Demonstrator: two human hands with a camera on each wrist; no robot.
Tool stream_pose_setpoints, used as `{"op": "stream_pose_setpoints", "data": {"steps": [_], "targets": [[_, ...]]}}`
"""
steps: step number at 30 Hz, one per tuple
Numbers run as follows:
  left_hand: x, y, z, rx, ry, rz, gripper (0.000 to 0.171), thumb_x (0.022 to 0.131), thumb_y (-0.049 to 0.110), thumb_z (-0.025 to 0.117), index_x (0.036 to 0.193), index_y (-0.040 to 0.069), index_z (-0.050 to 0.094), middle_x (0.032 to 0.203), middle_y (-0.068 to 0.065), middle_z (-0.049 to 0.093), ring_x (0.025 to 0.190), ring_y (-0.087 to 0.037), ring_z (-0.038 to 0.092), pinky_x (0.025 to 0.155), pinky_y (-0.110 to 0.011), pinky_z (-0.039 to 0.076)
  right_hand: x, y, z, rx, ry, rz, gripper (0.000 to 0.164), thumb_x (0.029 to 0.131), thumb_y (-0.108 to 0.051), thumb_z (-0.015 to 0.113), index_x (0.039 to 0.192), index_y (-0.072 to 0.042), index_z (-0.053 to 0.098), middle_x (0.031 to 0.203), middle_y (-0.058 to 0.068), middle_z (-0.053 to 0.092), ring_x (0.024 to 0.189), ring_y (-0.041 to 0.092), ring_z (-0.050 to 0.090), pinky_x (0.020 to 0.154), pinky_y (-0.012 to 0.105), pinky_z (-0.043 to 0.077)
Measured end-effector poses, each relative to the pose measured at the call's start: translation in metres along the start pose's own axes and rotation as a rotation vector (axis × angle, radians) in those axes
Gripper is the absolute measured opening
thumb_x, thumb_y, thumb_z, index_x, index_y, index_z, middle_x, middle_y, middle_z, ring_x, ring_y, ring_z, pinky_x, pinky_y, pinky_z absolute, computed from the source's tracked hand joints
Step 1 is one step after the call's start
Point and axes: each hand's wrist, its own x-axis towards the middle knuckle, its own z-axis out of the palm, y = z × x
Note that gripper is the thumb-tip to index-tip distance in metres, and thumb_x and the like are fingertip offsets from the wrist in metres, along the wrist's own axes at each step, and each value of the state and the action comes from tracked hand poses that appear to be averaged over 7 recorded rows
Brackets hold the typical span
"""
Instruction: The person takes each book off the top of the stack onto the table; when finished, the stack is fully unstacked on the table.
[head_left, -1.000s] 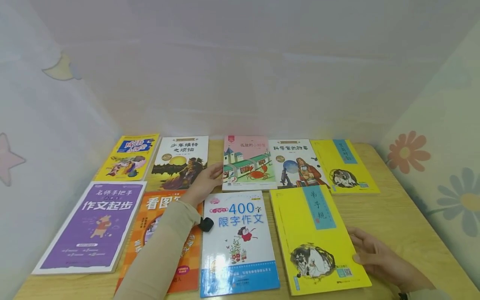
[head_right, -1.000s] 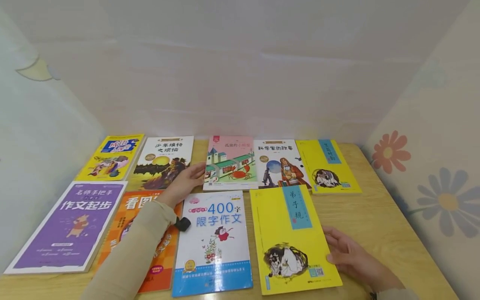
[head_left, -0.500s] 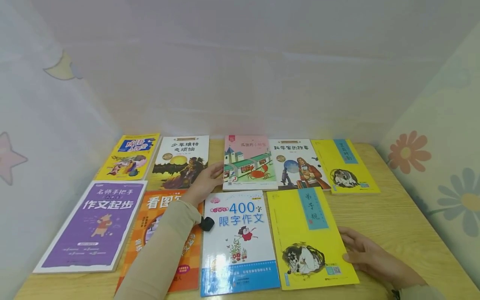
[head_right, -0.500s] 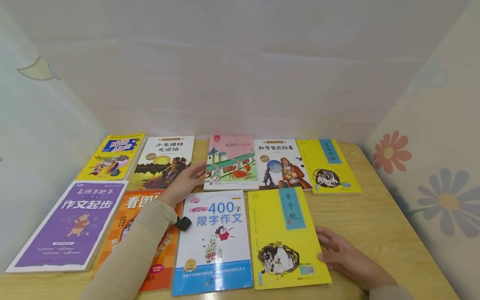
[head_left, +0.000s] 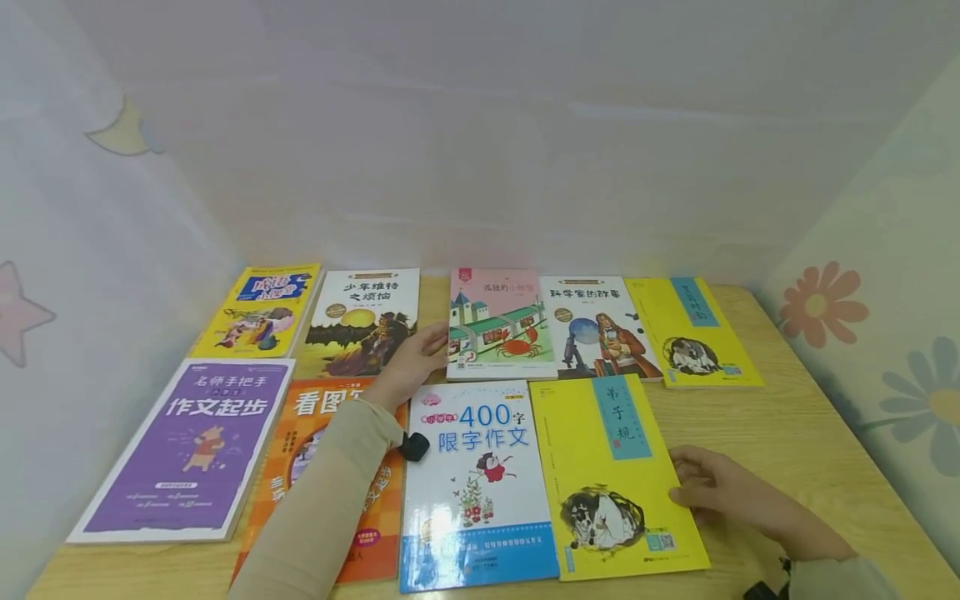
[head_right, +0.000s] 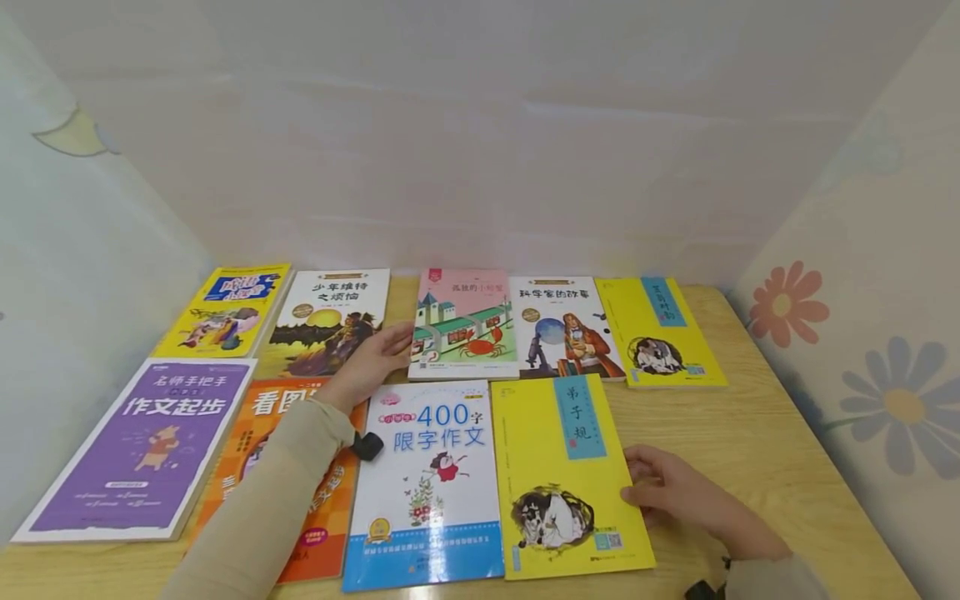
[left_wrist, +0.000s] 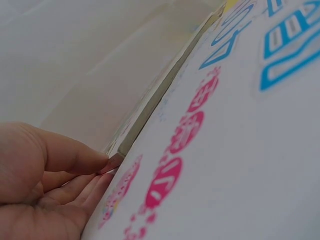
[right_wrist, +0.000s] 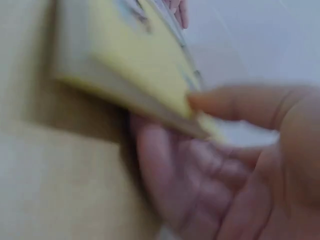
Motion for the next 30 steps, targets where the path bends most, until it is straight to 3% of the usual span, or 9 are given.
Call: {"op": "stream_pose_setpoints", "data": {"steps": [4, 8, 12, 17, 24, 30], "targets": [[0.001, 0.0, 0.001, -0.009, -0.011, 0.01, 0.063, 0.102, -0.003, 0.054, 0.159, 0.007, 0.031, 0.163, -0.012, 0.033, 0.151, -0.026, 0.029, 0.119, -0.041, 0.033, 0.003, -0.018, -0.008, -0.241, 0.129, -0.024, 0.041, 0.104, -0.014, 0.058, 0.131, 0.017, 0.052, 0.1, 0.014, 0.067, 0.073, 0.023, 0.065, 0.063, 0.034, 0.059], [0.001, 0.0, 0.002, 0.007, -0.004, 0.005, 0.063, 0.101, -0.002, 0.054, 0.159, 0.008, 0.031, 0.162, -0.012, 0.034, 0.15, -0.025, 0.031, 0.119, -0.04, 0.033, 0.012, -0.042, -0.011, -0.322, 0.212, -0.108, 0.038, 0.105, -0.013, 0.056, 0.132, 0.014, 0.055, 0.11, 0.021, 0.065, 0.075, 0.024, 0.066, 0.067, 0.035, 0.061], [0.002, -0.001, 0.001, 0.011, 0.007, -0.014, 0.064, 0.101, 0.001, 0.058, 0.159, 0.012, 0.033, 0.162, -0.008, 0.035, 0.15, -0.022, 0.031, 0.12, -0.04, 0.032, 0.037, -0.068, -0.004, -0.289, 0.28, -0.193, 0.044, 0.105, -0.016, 0.057, 0.139, 0.011, 0.05, 0.121, 0.029, 0.06, 0.093, 0.035, 0.07, 0.079, 0.038, 0.062], [0.002, -0.002, 0.0, -0.019, 0.002, -0.026, 0.064, 0.101, 0.004, 0.06, 0.159, 0.015, 0.035, 0.162, -0.005, 0.036, 0.15, -0.021, 0.031, 0.12, -0.04, 0.032, 0.084, -0.087, 0.009, -0.161, 0.308, -0.231, 0.047, 0.106, -0.016, 0.056, 0.143, 0.01, 0.046, 0.132, 0.033, 0.055, 0.115, 0.044, 0.062, 0.093, 0.042, 0.059], [-0.001, -0.002, -0.001, -0.013, 0.004, -0.013, 0.063, 0.102, 0.002, 0.057, 0.159, 0.012, 0.032, 0.162, -0.008, 0.035, 0.15, -0.023, 0.031, 0.121, -0.041, 0.03, 0.144, -0.101, 0.024, 0.062, 0.338, -0.127, 0.05, 0.105, -0.009, 0.054, 0.149, 0.011, 0.039, 0.146, 0.032, 0.047, 0.129, 0.042, 0.054, 0.105, 0.041, 0.051], [-0.001, -0.002, -0.001, 0.015, -0.004, 0.006, 0.064, 0.101, -0.001, 0.055, 0.16, 0.009, 0.03, 0.162, -0.01, 0.035, 0.15, -0.024, 0.031, 0.12, -0.041, 0.031, 0.157, -0.109, 0.033, 0.021, 0.373, -0.025, 0.054, 0.105, -0.019, 0.054, 0.151, 0.005, 0.039, 0.143, 0.028, 0.051, 0.127, 0.038, 0.057, 0.101, 0.04, 0.054]]}}
